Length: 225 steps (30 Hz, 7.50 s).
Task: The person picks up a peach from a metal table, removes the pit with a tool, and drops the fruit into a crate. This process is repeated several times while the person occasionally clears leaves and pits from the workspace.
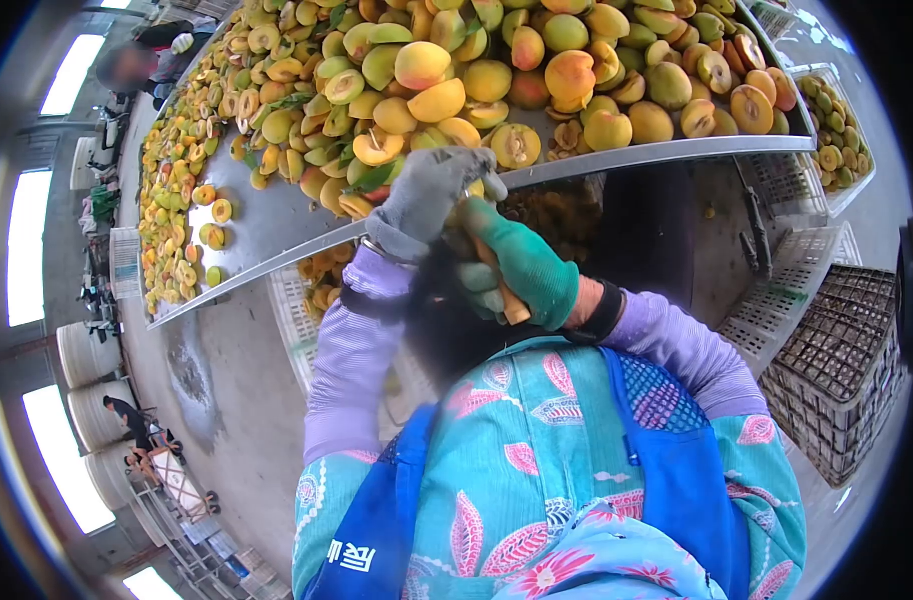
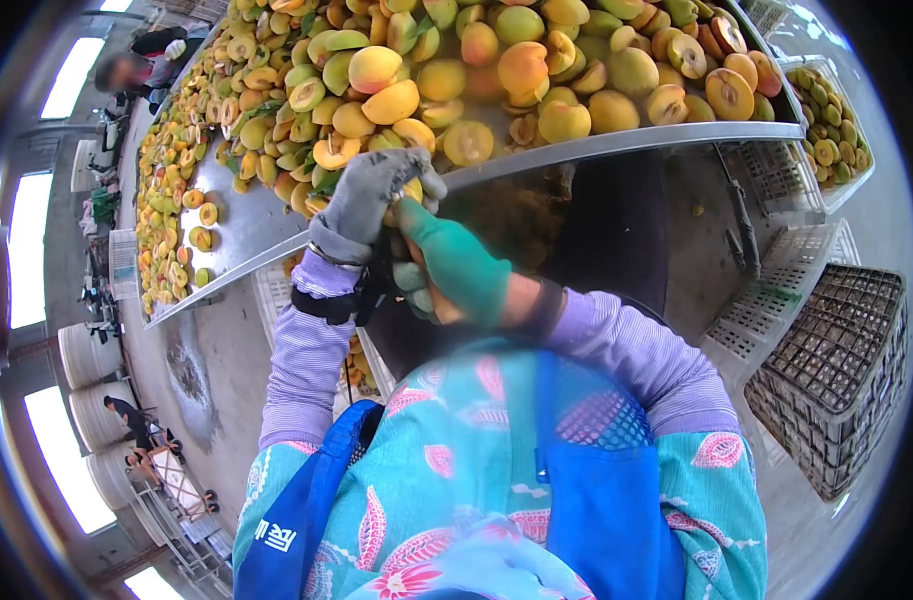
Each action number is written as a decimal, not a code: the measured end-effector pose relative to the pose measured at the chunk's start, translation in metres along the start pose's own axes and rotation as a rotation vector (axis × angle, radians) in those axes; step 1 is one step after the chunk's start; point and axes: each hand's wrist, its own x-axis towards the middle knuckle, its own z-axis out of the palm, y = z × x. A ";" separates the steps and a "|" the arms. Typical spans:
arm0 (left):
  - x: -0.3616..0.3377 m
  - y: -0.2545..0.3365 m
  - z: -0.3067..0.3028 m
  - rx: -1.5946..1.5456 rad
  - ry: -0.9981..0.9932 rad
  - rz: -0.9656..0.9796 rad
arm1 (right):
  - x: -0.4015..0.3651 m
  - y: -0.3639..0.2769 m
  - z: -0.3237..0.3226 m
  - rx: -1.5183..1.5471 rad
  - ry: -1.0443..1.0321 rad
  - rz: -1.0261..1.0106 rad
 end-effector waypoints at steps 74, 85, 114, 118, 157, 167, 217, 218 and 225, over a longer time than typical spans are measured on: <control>-0.019 -0.014 -0.006 -0.376 0.518 0.002 | 0.039 0.020 0.011 -0.360 0.139 -0.229; 0.009 -0.003 -0.026 0.200 0.195 0.150 | 0.047 0.011 0.005 -0.471 0.192 -0.280; -0.073 -0.019 -0.010 -0.861 0.319 0.276 | 0.033 0.036 0.017 0.438 -0.811 0.438; -0.117 -0.054 -0.036 -0.769 0.874 0.091 | 0.009 0.014 0.019 -0.039 -0.587 0.395; -0.014 -0.051 -0.001 -0.393 0.608 0.279 | 0.026 0.012 -0.002 -0.495 0.069 -0.164; -0.020 -0.038 0.014 -0.430 0.501 0.307 | 0.014 0.010 0.007 -0.241 0.105 -0.036; -0.050 -0.048 -0.013 -0.885 0.330 0.242 | 0.024 0.000 -0.003 -1.045 0.064 -0.557; -0.050 -0.046 -0.008 -0.759 0.471 0.215 | 0.018 -0.001 -0.002 -1.027 0.120 -0.529; -0.045 -0.029 0.005 -0.906 0.505 0.239 | 0.019 0.010 -0.006 -1.368 0.236 -0.543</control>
